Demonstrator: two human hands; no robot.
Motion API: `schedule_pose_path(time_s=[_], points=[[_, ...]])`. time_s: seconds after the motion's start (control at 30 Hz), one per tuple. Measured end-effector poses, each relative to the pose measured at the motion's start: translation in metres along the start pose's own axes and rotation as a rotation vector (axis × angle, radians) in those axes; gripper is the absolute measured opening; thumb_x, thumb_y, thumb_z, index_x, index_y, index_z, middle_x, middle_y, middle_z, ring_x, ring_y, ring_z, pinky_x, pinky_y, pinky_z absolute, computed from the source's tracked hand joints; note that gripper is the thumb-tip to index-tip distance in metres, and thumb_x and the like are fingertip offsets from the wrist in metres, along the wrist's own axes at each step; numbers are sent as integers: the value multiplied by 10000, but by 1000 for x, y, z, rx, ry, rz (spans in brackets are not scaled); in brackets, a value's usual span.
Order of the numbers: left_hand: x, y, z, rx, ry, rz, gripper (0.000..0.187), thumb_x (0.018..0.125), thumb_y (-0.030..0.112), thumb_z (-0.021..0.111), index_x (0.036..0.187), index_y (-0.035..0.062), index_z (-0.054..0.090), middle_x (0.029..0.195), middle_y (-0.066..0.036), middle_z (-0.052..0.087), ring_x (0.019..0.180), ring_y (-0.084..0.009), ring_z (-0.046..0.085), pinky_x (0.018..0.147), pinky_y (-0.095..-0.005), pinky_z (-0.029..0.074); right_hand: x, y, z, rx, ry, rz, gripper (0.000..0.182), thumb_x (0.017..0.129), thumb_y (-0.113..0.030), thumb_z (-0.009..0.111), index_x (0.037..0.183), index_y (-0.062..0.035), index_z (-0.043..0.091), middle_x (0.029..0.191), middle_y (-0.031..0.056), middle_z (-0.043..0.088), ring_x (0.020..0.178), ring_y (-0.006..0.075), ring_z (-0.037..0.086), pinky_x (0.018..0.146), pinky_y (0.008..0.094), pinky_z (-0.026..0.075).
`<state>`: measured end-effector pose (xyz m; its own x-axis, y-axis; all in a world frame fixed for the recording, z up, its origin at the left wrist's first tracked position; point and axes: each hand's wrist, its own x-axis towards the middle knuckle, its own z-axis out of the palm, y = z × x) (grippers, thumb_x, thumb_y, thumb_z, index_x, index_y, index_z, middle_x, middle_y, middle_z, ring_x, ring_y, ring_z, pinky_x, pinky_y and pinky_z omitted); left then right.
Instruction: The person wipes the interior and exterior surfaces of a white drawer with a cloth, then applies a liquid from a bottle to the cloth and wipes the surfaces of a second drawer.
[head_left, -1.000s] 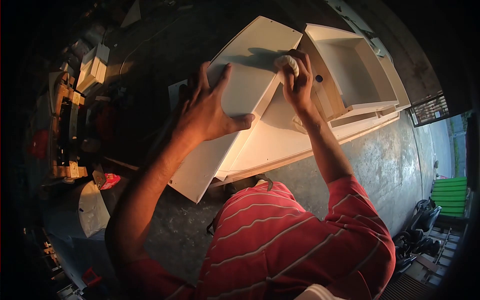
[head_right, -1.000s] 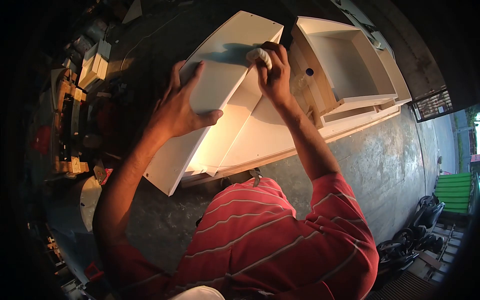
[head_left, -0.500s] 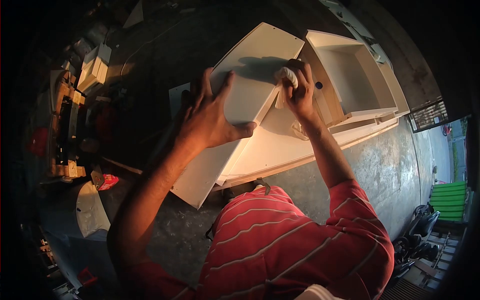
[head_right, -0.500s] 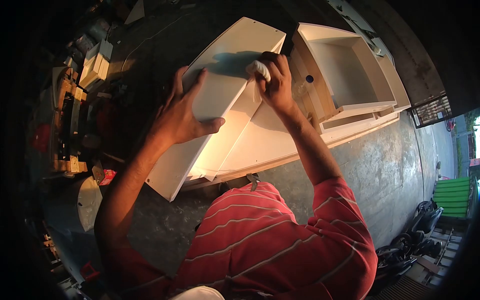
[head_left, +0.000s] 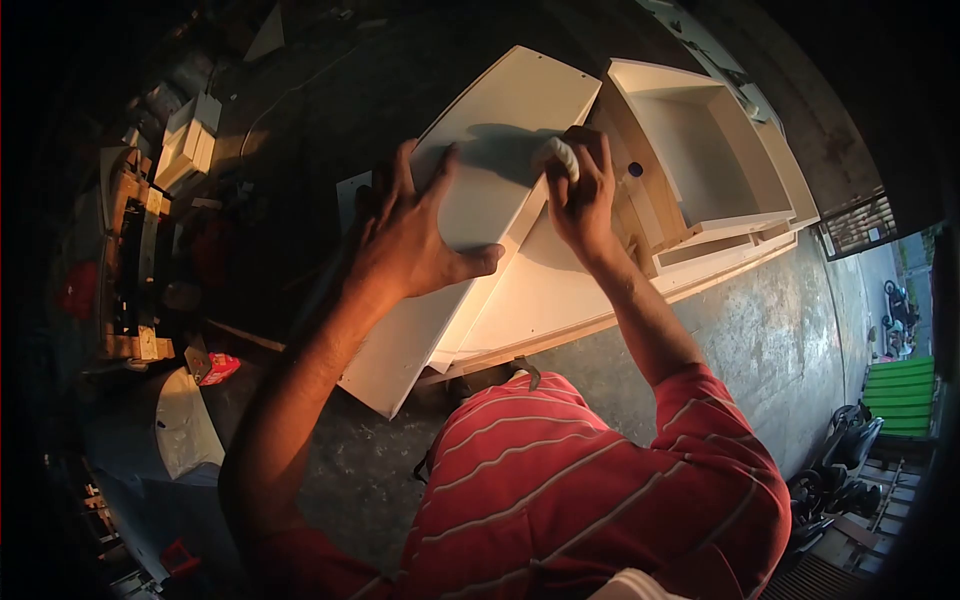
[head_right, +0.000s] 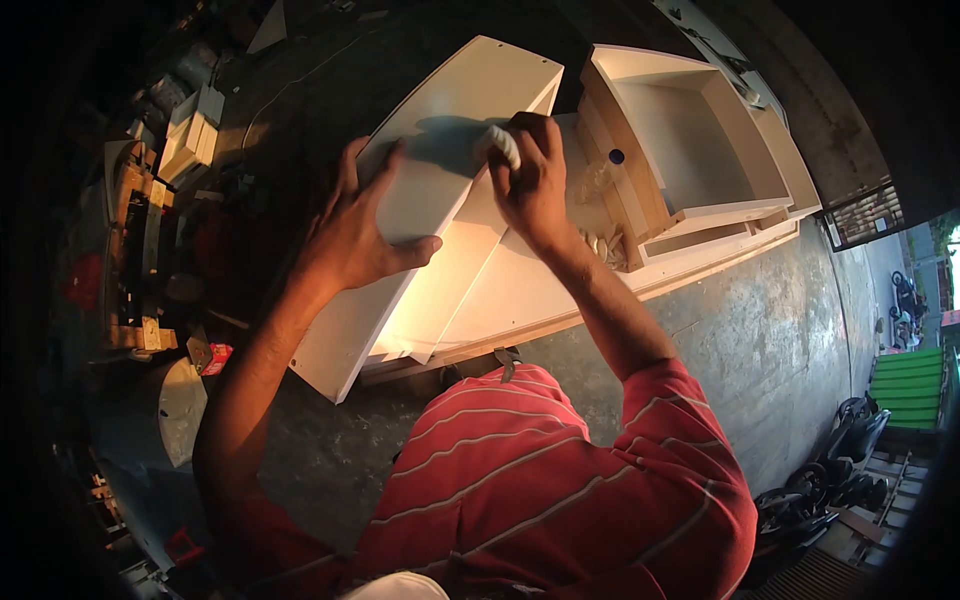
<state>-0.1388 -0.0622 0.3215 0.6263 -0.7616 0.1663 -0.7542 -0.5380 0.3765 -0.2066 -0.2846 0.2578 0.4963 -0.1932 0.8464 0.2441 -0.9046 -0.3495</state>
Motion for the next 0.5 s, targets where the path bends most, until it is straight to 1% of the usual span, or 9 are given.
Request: schedule_pose_path(time_s=[0.03, 0.1, 0.23, 0.3, 0.37, 0.4, 0.5], points=[[0, 0, 0, -2, 2, -1, 1131, 578, 597, 788, 1479, 91, 330, 1484, -272, 192, 1331, -469, 335, 1010, -602, 377, -3, -15, -5, 66, -38, -38, 208, 744, -7, 645, 952, -18, 634, 980, 165, 572, 987, 339, 556, 850, 390, 475], [-1, 0, 2, 6, -6, -16, 1130, 578, 592, 792, 1479, 84, 335, 1487, -263, 191, 1334, -461, 333, 1015, -598, 371, -4, -13, -5, 100, -61, -60, 210, 733, -3, 654, 942, -22, 634, 974, 162, 570, 978, 339, 555, 843, 394, 476], [-1, 1, 1, -10, -9, -11, 1126, 582, 589, 791, 1480, 87, 336, 1489, -258, 191, 1346, -456, 315, 1028, -595, 356, 13, 16, -4, -107, 52, 82, 218, 731, 9, 658, 946, -3, 627, 976, 167, 570, 925, 341, 548, 786, 423, 475], [0, 1, 0, 16, -11, -16, 1125, 588, 594, 786, 1485, 90, 330, 1492, -255, 189, 1355, -451, 305, 1037, -594, 347, 4, 11, -4, -73, 34, 89, 194, 736, 12, 655, 928, -8, 630, 969, 162, 571, 922, 341, 549, 787, 423, 476], [0, -4, 0, 16, 1, -13, 1125, 591, 594, 785, 1487, 90, 326, 1492, -256, 189, 1358, -449, 301, 1042, -589, 345, -4, -19, -8, 41, 0, -29, 178, 747, 13, 652, 920, -19, 631, 964, 156, 571, 914, 336, 551, 785, 422, 477], [0, -4, 3, 15, 1, -8, 1125, 595, 593, 784, 1488, 91, 322, 1492, -257, 189, 1360, -448, 297, 1047, -585, 343, -5, -21, -9, 83, -1, -88, 172, 754, -6, 666, 921, -31, 635, 969, 146, 576, 901, 327, 550, 784, 416, 475], [0, 1, -1, 29, -13, -16, 1128, 595, 590, 784, 1491, 92, 315, 1491, -257, 189, 1357, -448, 303, 1049, -573, 348, 8, 6, -7, -9, -13, -64, 181, 760, -37, 688, 935, -38, 639, 970, 142, 579, 891, 327, 544, 782, 411, 470]])
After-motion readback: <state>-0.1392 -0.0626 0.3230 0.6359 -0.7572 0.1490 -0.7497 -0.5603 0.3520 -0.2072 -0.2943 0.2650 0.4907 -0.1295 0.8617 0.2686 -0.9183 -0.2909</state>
